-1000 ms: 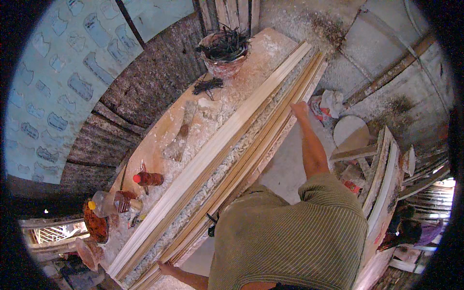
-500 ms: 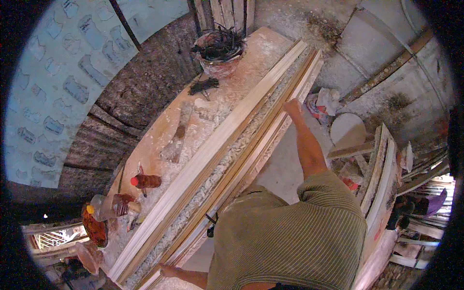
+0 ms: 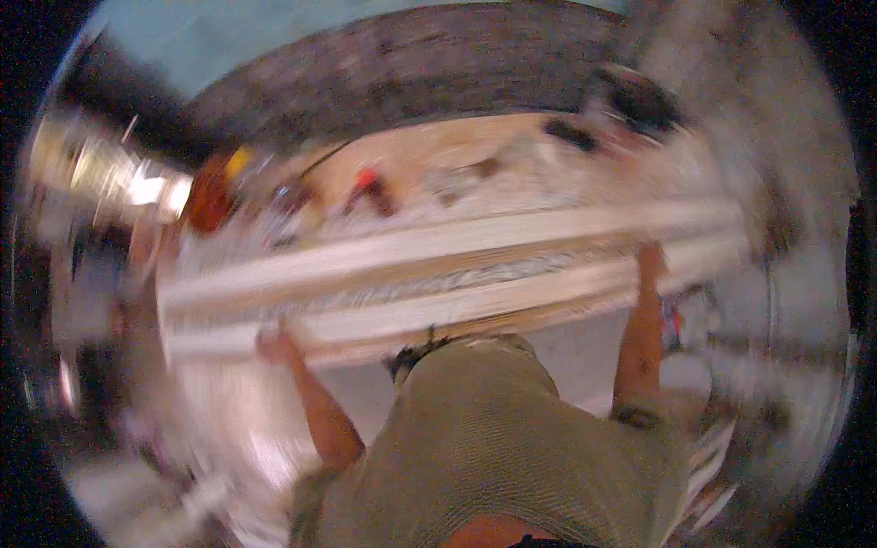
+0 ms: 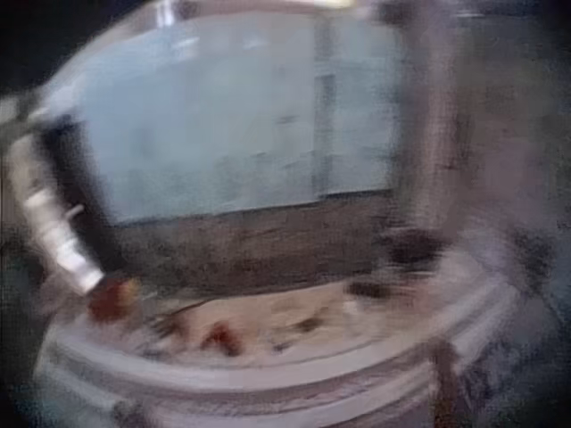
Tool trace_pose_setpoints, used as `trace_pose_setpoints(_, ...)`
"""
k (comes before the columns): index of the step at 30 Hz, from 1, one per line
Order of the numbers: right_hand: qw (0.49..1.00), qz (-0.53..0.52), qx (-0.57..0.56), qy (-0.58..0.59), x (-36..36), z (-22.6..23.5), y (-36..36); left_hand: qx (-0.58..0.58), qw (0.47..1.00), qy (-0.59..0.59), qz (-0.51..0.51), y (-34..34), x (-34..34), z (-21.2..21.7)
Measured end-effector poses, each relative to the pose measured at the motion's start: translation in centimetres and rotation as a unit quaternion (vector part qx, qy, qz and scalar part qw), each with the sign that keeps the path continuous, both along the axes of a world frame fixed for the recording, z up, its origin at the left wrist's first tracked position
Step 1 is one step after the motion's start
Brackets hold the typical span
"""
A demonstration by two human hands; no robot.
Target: The person cleans long white wooden planks on a workbench using a brush and a scraper. They repeatedly brush and scrape the surfaces, then lift and inspect the planks.
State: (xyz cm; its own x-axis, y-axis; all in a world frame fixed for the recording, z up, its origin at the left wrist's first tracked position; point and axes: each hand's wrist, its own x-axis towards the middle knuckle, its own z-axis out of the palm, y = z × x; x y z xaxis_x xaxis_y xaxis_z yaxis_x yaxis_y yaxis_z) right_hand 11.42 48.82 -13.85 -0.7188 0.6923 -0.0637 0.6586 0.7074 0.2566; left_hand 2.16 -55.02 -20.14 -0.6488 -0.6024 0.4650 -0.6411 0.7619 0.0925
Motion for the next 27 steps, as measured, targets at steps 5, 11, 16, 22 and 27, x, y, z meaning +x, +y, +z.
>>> trace_pose_setpoints(5,0.952,0.059,-0.194,0.230,-6.9,5.0,-10.4,-0.008,0.969,-0.246,-0.004,5.7,4.2,6.9)
trace_pose_setpoints(11,0.848,0.329,-0.305,0.283,-16.3,4.9,-25.7,0.140,0.975,-0.171,-0.021,13.6,3.0,13.8)
trace_pose_setpoints(16,0.707,0.414,-0.554,0.147,-19.7,12.5,-53.4,0.141,0.974,-0.150,-0.093,13.4,3.9,14.6)
trace_pose_setpoints(22,0.738,0.467,-0.480,0.079,-28.7,8.7,-73.9,0.261,0.938,-0.078,-0.215,7.4,4.9,14.6)
trace_pose_setpoints(27,0.822,0.494,-0.283,0.012,-34.4,7.6,-83.7,0.286,0.915,-0.001,-0.285,0.7,3.9,17.5)
